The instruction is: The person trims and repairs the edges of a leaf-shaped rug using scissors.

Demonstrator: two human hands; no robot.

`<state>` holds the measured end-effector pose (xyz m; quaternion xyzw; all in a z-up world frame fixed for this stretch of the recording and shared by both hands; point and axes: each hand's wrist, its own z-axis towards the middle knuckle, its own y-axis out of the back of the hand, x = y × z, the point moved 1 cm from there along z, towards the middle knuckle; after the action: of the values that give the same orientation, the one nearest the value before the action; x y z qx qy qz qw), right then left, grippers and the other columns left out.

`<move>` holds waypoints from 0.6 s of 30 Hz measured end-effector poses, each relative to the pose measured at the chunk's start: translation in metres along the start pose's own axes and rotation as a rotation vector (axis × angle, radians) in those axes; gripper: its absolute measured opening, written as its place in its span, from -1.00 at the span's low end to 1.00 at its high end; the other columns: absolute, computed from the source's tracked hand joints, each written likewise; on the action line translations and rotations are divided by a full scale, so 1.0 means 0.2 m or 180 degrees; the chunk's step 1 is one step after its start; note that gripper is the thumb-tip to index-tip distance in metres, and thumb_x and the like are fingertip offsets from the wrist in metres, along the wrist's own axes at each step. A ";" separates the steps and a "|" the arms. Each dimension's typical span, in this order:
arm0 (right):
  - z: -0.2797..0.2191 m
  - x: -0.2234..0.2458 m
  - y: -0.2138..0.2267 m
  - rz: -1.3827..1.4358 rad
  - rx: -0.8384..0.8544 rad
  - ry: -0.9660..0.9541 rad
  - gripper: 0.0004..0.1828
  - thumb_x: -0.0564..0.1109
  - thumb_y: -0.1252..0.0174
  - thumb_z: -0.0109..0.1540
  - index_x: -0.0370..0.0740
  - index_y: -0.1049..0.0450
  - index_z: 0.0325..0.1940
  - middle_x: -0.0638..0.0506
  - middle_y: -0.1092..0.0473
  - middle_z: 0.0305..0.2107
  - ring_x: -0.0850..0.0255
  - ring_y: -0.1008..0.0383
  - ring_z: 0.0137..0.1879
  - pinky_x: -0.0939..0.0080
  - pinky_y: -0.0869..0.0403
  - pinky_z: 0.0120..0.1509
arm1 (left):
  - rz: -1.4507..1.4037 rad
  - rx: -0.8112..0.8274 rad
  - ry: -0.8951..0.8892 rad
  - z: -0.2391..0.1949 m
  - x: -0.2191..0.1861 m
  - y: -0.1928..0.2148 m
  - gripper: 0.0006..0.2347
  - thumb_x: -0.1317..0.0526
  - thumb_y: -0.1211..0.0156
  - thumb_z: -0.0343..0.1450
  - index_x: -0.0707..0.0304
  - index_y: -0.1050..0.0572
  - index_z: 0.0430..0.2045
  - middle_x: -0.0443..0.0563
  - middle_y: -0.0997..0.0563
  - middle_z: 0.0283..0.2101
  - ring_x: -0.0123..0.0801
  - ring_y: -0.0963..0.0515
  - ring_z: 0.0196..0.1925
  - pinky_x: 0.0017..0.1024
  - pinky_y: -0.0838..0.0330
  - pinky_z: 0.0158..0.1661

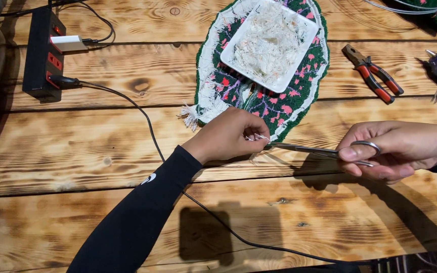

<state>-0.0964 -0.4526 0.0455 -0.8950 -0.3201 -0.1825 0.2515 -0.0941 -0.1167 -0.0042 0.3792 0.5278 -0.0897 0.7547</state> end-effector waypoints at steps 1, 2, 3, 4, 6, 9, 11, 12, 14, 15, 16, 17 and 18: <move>-0.01 0.03 -0.01 0.0002 0.0003 0.0001 -0.52 0.00 -0.10 0.35 -0.53 -0.45 -0.43 -0.04 -0.26 -0.87 0.30 -0.10 -0.84 0.28 -0.01 -0.77 | 0.0001 0.0002 0.0003 0.00 0.00 0.00 -0.87 0.20 -0.31 0.35 0.29 -0.66 -0.40 -0.01 -0.70 -0.47 -0.45 -0.66 -0.46 -0.48 -0.53 -0.34; -0.03 0.05 -0.02 -0.0051 -0.0132 -0.0046 -0.55 0.00 -0.11 0.31 -0.51 -0.46 -0.43 -0.03 -0.27 -0.89 0.32 -0.10 -0.86 0.30 -0.01 -0.78 | 0.0017 -0.0010 -0.0001 0.00 0.00 0.00 -0.86 0.20 -0.32 0.35 0.29 -0.66 -0.40 0.00 -0.69 -0.48 -0.45 -0.66 -0.46 -0.48 -0.53 -0.34; -0.05 0.08 -0.03 -0.0102 -0.0266 -0.0096 -0.57 0.00 -0.11 0.26 -0.49 -0.47 -0.43 -0.03 -0.27 -0.91 0.35 -0.10 -0.88 0.31 0.00 -0.80 | 0.0033 -0.0021 -0.0004 0.00 0.00 0.00 -0.86 0.20 -0.32 0.35 0.29 -0.66 -0.40 0.00 -0.69 -0.48 -0.45 -0.66 -0.46 -0.47 -0.53 -0.34; -0.07 0.11 -0.02 -0.0107 -0.0264 -0.0101 -0.57 0.00 -0.11 0.26 -0.49 -0.47 -0.43 -0.03 -0.27 -0.91 0.35 -0.10 -0.88 0.31 0.00 -0.80 | 0.0030 -0.0028 -0.0002 0.00 0.00 0.00 -0.86 0.20 -0.32 0.35 0.29 -0.66 -0.40 0.00 -0.69 -0.48 -0.45 -0.66 -0.46 -0.47 -0.53 -0.34; -0.10 0.18 0.00 -0.2365 -0.0174 -0.0086 -0.62 0.01 -0.20 0.34 -0.39 -0.47 -0.36 0.02 -0.34 -0.76 0.32 -0.26 -0.69 0.25 -0.28 -0.59 | -0.0008 -0.0025 0.0001 0.00 0.00 0.00 -0.86 0.20 -0.31 0.35 0.28 -0.66 -0.39 -0.01 -0.70 -0.47 -0.47 -0.66 -0.45 -0.49 -0.53 -0.33; -0.13 0.33 -0.11 -0.3857 -0.1113 -0.0841 -0.46 0.13 -0.42 0.13 0.23 -0.48 0.19 0.12 -0.53 -0.58 0.29 -0.48 -0.48 0.15 -0.39 -0.34 | -0.0060 0.0002 -0.0013 0.00 0.01 0.01 -0.85 0.19 -0.30 0.37 0.29 -0.65 -0.36 -0.01 -0.70 -0.44 -0.45 -0.64 -0.43 -0.48 -0.52 -0.32; -0.11 0.43 -0.24 -0.4774 -0.1429 -0.1343 -0.42 0.19 -0.39 0.14 0.35 -0.47 0.25 0.26 -0.53 -0.56 0.39 -0.54 -0.42 0.23 -0.46 -0.26 | -0.0036 0.0053 -0.0050 0.01 0.01 0.01 -0.84 0.18 -0.28 0.39 0.29 -0.64 -0.34 -0.01 -0.69 -0.43 -0.44 -0.64 -0.43 -0.47 -0.52 -0.32; -0.10 0.49 -0.30 -0.5676 -0.1743 -0.1868 -0.37 0.26 -0.37 0.15 0.46 -0.46 0.32 0.39 -0.53 -0.53 0.49 -0.58 -0.36 0.31 -0.53 -0.18 | -0.0013 0.0109 -0.0083 0.01 0.01 0.01 -0.84 0.17 -0.26 0.42 0.29 -0.62 -0.32 0.00 -0.69 -0.42 -0.42 -0.63 -0.42 -0.45 -0.51 -0.32; -0.09 0.58 -0.42 -0.5724 -0.1846 -0.2029 -0.41 0.26 -0.38 0.16 0.51 -0.50 0.29 0.34 -0.53 -0.54 0.45 -0.59 -0.34 0.29 -0.52 -0.14 | 0.0006 0.0119 -0.0117 0.01 0.02 0.01 -0.83 0.17 -0.24 0.43 0.30 -0.61 -0.30 0.02 -0.68 -0.41 -0.39 -0.64 -0.41 -0.43 -0.51 -0.32; -0.09 0.62 -0.47 -0.5773 -0.1954 -0.2192 -0.45 0.26 -0.38 0.17 0.56 -0.53 0.26 0.29 -0.53 -0.55 0.42 -0.59 -0.32 0.27 -0.50 -0.11 | 0.0025 0.0124 -0.0153 0.01 0.02 0.01 -0.82 0.16 -0.21 0.45 0.31 -0.60 -0.28 0.03 -0.68 -0.40 -0.36 -0.64 -0.41 -0.40 -0.50 -0.32; -0.08 0.64 -0.47 -0.5776 -0.1954 -0.2190 -0.45 0.26 -0.38 0.17 0.56 -0.53 0.26 0.29 -0.53 -0.55 0.42 -0.59 -0.32 0.27 -0.50 -0.11 | 0.0026 0.0121 -0.0152 0.01 0.02 0.01 -0.82 0.16 -0.21 0.45 0.31 -0.60 -0.28 0.03 -0.68 -0.40 -0.36 -0.64 -0.41 -0.40 -0.50 -0.32; -0.07 0.65 -0.47 -0.5831 -0.1885 -0.2238 -0.45 0.25 -0.38 0.17 0.51 -0.53 0.26 0.28 -0.53 -0.55 0.42 -0.61 -0.32 0.29 -0.52 -0.10 | 0.0066 0.0118 -0.0203 0.01 0.03 0.01 -0.82 0.16 -0.21 0.45 0.31 -0.59 -0.28 0.04 -0.68 -0.40 -0.33 -0.65 -0.40 -0.39 -0.50 -0.32; -0.06 0.66 -0.47 -0.5888 -0.1809 -0.2288 -0.45 0.25 -0.38 0.17 0.47 -0.53 0.26 0.27 -0.54 -0.55 0.42 -0.64 -0.32 0.31 -0.54 -0.10 | 0.0102 0.0113 -0.0251 0.01 0.03 0.01 -0.82 0.16 -0.20 0.45 0.31 -0.59 -0.28 0.05 -0.68 -0.39 -0.30 -0.66 -0.40 -0.37 -0.50 -0.31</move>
<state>-0.0648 -0.3341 0.1513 -0.3268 -0.8847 -0.0952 -0.3186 -0.0890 -0.1154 -0.0078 0.3970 0.4899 -0.1018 0.7694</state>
